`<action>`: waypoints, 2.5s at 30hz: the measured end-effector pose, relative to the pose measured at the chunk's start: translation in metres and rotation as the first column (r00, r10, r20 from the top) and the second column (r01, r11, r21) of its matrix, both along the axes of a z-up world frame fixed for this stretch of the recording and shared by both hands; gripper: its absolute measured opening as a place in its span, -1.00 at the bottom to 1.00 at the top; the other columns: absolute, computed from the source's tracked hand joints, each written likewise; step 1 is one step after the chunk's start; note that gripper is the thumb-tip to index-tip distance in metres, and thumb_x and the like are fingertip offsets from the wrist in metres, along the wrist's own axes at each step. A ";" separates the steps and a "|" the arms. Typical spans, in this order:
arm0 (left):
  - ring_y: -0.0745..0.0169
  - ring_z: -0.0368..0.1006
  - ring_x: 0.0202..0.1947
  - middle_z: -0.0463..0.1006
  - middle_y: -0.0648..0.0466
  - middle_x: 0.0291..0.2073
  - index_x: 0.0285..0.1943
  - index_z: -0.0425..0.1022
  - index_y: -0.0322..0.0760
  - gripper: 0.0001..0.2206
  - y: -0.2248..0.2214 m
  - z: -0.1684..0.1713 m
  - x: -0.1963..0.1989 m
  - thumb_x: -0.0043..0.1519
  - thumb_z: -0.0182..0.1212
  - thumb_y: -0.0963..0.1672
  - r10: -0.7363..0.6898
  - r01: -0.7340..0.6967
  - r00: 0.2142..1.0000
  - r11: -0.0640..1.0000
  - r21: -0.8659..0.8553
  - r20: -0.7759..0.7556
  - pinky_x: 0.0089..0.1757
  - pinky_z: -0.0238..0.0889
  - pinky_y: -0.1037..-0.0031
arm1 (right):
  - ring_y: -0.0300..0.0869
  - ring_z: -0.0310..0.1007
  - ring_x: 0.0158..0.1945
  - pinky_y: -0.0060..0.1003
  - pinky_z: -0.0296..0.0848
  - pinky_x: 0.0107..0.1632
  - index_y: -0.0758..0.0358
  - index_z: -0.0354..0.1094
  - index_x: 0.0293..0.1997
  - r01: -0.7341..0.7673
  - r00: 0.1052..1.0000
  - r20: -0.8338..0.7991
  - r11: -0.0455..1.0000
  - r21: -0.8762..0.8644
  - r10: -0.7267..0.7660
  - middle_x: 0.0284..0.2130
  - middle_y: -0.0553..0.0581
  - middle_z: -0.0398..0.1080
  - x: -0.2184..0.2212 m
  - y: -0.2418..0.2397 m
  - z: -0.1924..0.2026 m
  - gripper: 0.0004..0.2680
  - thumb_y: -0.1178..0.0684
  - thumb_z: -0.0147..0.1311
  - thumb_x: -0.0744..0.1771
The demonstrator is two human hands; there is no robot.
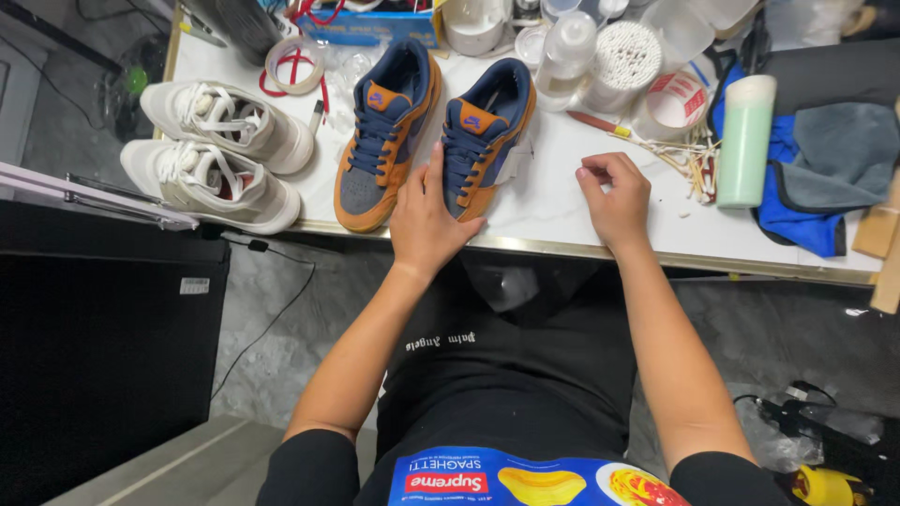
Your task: The person applies a liquid to the midsole of a shoe using a cotton swab. They hold an orange and blue sneaker with their left hand while carefully rubbing the swab along the orange rubber edge of the sole with their right hand.
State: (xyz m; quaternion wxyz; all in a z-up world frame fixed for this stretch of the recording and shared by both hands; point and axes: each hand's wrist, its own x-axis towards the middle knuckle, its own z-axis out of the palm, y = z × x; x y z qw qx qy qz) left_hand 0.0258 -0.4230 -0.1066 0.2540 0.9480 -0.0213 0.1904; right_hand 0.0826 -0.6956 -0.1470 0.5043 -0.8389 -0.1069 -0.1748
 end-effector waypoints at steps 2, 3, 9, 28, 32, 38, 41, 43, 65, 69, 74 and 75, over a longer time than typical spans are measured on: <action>-0.20 0.41 0.09 0.42 -0.12 0.13 0.58 -0.01 -0.13 0.14 0.002 0.000 -0.002 -0.24 0.64 0.02 -0.014 0.014 1.000 1.000 -0.018 0.027 0.02 0.35 0.18 | -0.16 0.54 -0.24 -0.33 0.49 -0.12 0.37 0.48 -0.15 0.031 1.000 -0.004 0.999 -0.012 -0.031 -0.25 0.16 0.51 0.001 0.001 0.000 -0.92 0.19 0.20 0.34; -0.20 0.41 0.08 0.43 -0.13 0.11 0.57 0.00 -0.13 0.14 0.003 -0.001 -0.004 -0.24 0.64 0.02 -0.019 0.020 0.999 1.000 -0.016 0.041 0.01 0.35 0.18 | -0.16 0.54 -0.25 -0.32 0.49 -0.13 0.37 0.48 -0.17 0.045 0.999 -0.001 0.999 -0.015 -0.046 -0.26 0.16 0.51 -0.001 0.001 -0.003 -0.92 0.18 0.21 0.34; -0.23 0.46 0.08 0.49 -0.21 0.14 0.56 0.01 -0.21 0.12 0.009 0.013 -0.006 -0.22 0.62 0.02 0.015 -0.036 0.995 0.975 -0.220 -0.097 0.03 0.34 0.19 | -0.17 0.55 -0.26 -0.32 0.49 -0.13 0.35 0.48 -0.20 0.057 0.998 -0.027 0.998 -0.019 -0.057 -0.29 0.14 0.51 -0.006 0.001 -0.007 -0.93 0.18 0.21 0.32; -0.21 0.45 0.09 0.51 -0.17 0.13 0.44 0.23 -0.32 -0.04 0.011 0.018 -0.017 -0.20 0.62 -0.03 -0.032 0.031 0.998 0.999 0.016 0.060 0.04 0.35 0.20 | 0.04 0.47 -0.04 -0.15 0.46 0.04 0.30 0.47 -0.05 0.455 0.884 0.343 0.750 -0.480 -0.317 -0.10 0.15 0.52 0.007 -0.052 0.006 -0.80 0.28 0.27 0.27; -0.28 0.40 0.09 0.43 -0.22 0.16 0.45 0.22 -0.33 -0.03 0.005 0.008 -0.022 -0.19 0.63 -0.01 -0.008 0.005 1.000 0.996 0.091 0.027 0.02 0.33 0.13 | -0.05 0.48 -0.11 -0.20 0.47 -0.07 0.24 0.47 -0.12 0.354 0.913 0.388 0.721 -0.595 -0.127 -0.16 0.07 0.53 0.020 -0.056 0.018 -0.81 0.26 0.28 0.23; -0.32 0.38 0.12 0.37 -0.27 0.23 0.48 0.12 -0.31 0.03 0.007 0.002 -0.023 -0.19 0.63 0.01 -0.011 0.011 1.000 0.997 0.082 0.003 0.01 0.32 0.10 | -0.07 0.42 -0.25 -0.19 0.43 -0.27 0.24 0.43 -0.23 0.307 0.930 0.366 0.624 -0.719 -0.035 -0.36 0.05 0.44 0.045 -0.039 0.016 -0.88 0.27 0.21 0.24; -0.35 0.36 0.14 0.34 -0.30 0.24 0.49 0.09 -0.31 0.04 0.010 0.004 -0.028 -0.20 0.62 0.02 -0.031 0.032 0.999 0.997 0.077 -0.022 0.03 0.32 0.09 | -0.07 0.43 -0.24 -0.19 0.42 -0.28 0.24 0.42 -0.24 0.306 0.934 0.354 0.629 -0.714 -0.053 -0.40 0.08 0.40 0.045 -0.035 0.021 -0.89 0.27 0.20 0.24; -0.38 0.34 0.16 0.32 -0.33 0.25 0.49 0.08 -0.32 0.04 0.011 0.009 -0.026 -0.19 0.62 0.03 -0.055 0.055 0.998 0.996 0.072 -0.010 0.04 0.30 0.08 | -0.05 0.45 -0.24 -0.19 0.42 -0.27 0.24 0.44 -0.22 0.275 0.934 0.358 0.657 -0.702 -0.008 -0.40 0.10 0.42 0.041 -0.036 0.035 -0.87 0.28 0.21 0.23; 0.33 0.53 -0.18 0.60 0.01 -0.17 -0.04 0.59 -0.46 -0.86 -0.071 0.017 0.006 0.26 0.36 -0.26 -0.595 0.146 0.790 -0.052 -0.988 0.148 -0.12 0.40 0.54 | -0.30 0.47 -0.19 -0.45 0.41 -0.14 0.43 0.51 -0.12 -0.069 0.968 -0.230 0.990 0.123 0.096 -0.23 0.12 0.53 -0.091 0.026 0.100 -0.90 0.29 0.21 0.31; 0.45 0.52 -0.11 0.58 0.09 -0.08 0.09 0.51 -0.38 -0.70 -0.041 0.032 -0.005 0.16 0.30 -0.25 -0.529 0.196 0.845 0.170 -0.966 0.078 -0.13 0.40 0.62 | -0.35 0.39 -0.21 -0.50 0.35 -0.14 0.41 0.45 -0.11 0.024 0.978 -0.208 0.990 0.140 0.006 -0.25 0.06 0.47 -0.095 0.014 0.101 -0.93 0.27 0.18 0.36; 0.42 0.52 -0.33 0.64 0.05 -0.31 -0.16 0.64 -0.44 -0.94 0.010 0.022 -0.004 0.26 0.32 -0.24 -0.328 0.191 0.943 0.383 -0.904 0.060 -0.25 0.38 0.61 | -0.37 0.39 -0.21 -0.50 0.39 -0.10 0.40 0.39 -0.07 0.126 0.971 -0.236 0.930 0.346 -0.043 -0.26 -0.02 0.44 -0.071 -0.017 0.080 -0.93 0.26 0.15 0.38; 0.44 0.51 -0.38 0.63 0.06 -0.35 -0.19 0.64 -0.44 -0.94 0.019 0.019 -0.005 0.26 0.31 -0.24 -0.299 0.151 0.954 0.405 -0.902 0.025 -0.29 0.37 0.62 | -0.38 0.39 -0.20 -0.49 0.39 -0.09 0.39 0.39 -0.07 0.135 0.971 -0.234 0.925 0.356 -0.052 -0.26 -0.02 0.45 -0.064 -0.022 0.073 -0.93 0.25 0.15 0.39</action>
